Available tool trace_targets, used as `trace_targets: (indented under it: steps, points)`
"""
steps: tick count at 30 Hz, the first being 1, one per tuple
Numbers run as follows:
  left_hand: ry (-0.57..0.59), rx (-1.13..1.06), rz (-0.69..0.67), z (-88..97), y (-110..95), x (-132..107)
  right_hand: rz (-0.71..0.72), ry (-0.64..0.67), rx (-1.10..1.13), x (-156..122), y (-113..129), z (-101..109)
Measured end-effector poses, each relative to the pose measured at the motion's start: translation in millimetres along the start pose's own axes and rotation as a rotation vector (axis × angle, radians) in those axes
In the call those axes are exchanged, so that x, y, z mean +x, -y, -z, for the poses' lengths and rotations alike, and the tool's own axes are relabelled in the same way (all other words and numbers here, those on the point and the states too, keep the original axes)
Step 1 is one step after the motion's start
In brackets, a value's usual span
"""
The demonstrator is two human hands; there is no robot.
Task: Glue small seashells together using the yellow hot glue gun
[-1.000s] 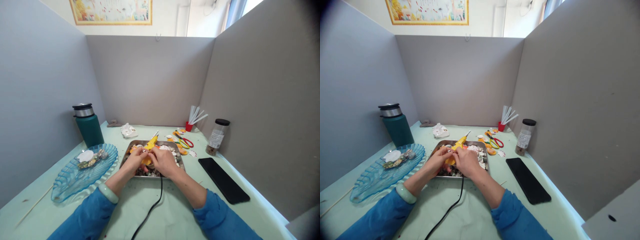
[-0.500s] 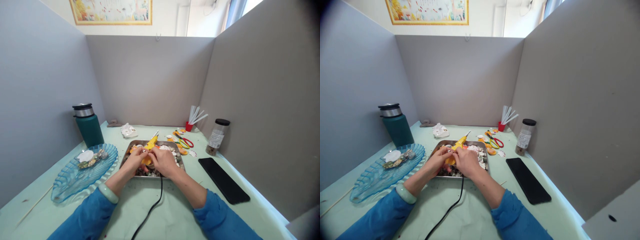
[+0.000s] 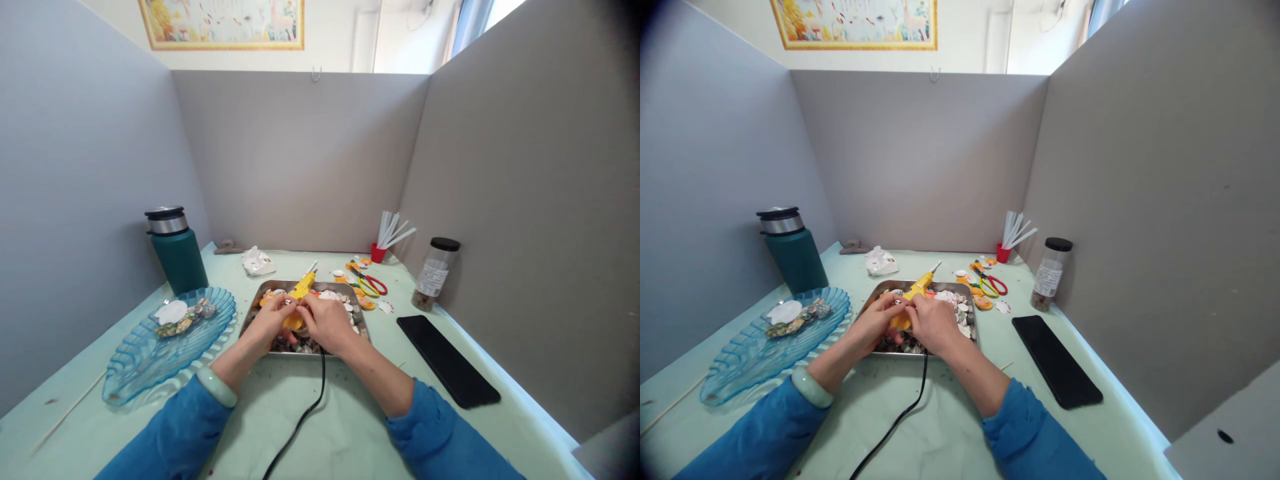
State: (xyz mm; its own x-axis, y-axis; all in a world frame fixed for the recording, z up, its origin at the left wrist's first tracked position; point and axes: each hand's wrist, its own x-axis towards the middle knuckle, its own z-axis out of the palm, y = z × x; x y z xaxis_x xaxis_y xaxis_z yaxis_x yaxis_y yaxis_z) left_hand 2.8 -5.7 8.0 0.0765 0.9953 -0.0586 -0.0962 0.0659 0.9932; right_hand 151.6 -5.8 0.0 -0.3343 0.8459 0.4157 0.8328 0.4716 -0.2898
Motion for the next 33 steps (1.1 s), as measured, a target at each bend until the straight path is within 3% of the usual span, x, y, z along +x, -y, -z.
trace_targets:
  steps: [33]
  points:
    - [0.007, 0.041, -0.008, 0.0, 0.5, 0.9, 0.001, -0.001, -0.007, 0.3, -0.7, -0.8]
